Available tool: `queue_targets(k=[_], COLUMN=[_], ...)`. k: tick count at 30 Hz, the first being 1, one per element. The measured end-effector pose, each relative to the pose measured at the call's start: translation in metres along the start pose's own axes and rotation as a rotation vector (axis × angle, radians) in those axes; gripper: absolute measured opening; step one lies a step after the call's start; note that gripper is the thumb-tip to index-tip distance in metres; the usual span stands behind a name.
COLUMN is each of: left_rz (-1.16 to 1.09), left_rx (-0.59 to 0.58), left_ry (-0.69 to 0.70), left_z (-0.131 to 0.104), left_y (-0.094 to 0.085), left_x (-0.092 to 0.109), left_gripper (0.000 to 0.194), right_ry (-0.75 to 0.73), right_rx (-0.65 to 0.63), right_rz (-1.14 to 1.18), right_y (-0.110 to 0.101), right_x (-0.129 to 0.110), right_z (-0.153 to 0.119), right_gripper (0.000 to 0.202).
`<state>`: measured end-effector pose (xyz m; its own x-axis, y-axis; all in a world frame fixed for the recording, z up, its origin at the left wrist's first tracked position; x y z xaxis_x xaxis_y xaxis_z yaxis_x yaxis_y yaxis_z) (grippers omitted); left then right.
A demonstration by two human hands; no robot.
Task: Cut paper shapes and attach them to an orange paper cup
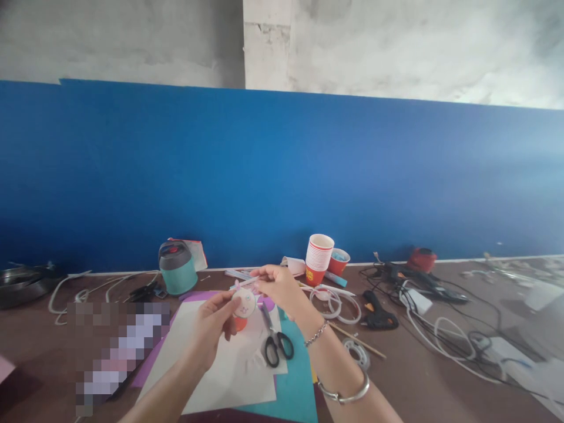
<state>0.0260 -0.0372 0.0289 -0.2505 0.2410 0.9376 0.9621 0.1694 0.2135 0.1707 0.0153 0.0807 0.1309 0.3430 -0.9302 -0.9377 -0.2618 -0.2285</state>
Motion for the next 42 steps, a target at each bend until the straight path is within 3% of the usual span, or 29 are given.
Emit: queue_targets(k=[8, 13, 18, 30, 42], left_rz=[0.04, 0.026, 0.003, -0.027, -0.116], left_rx=[0.064, 0.051, 0.046, 0.035, -0.005], left_ry=[-0.002, -0.01, -0.003, -0.005, -0.087], left_z=[0.002, 0.001, -0.001, -0.002, -0.003], left_y=[-0.002, -0.002, -0.001, 0.001, 0.002], left_x=[-0.003, -0.003, -0.001, 0.0, -0.001], left_gripper=[0.041, 0.042, 0.045, 0.047, 0.044], right_ry=[-0.074, -0.17, -0.153, -0.097, -0.081], right_rx=[0.004, -0.075, -0.154, -0.193, -0.065], right_rz=[-0.191, -0.257, -0.225, -0.159, -0.188], right_y=[0.003, 0.002, 0.001, -0.001, 0.001], right_x=[-0.005, 0.001, -0.001, -0.005, -0.01], right_z=[0.004, 0.007, 0.004, 0.002, 0.001], right_gripper=[0.027, 0.028, 0.031, 0.036, 0.024])
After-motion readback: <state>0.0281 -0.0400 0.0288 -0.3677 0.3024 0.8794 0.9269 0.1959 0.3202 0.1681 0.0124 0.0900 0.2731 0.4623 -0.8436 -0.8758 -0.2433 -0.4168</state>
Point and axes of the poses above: each hand's wrist, its own z-axis towards the middle knuckle, its own y-axis out of the palm, x = y × z, the point moved 1 cm from there along z, towards the middle knuckle, and after that the axes turned 15 degrees about -y, right-handed, at the moved point
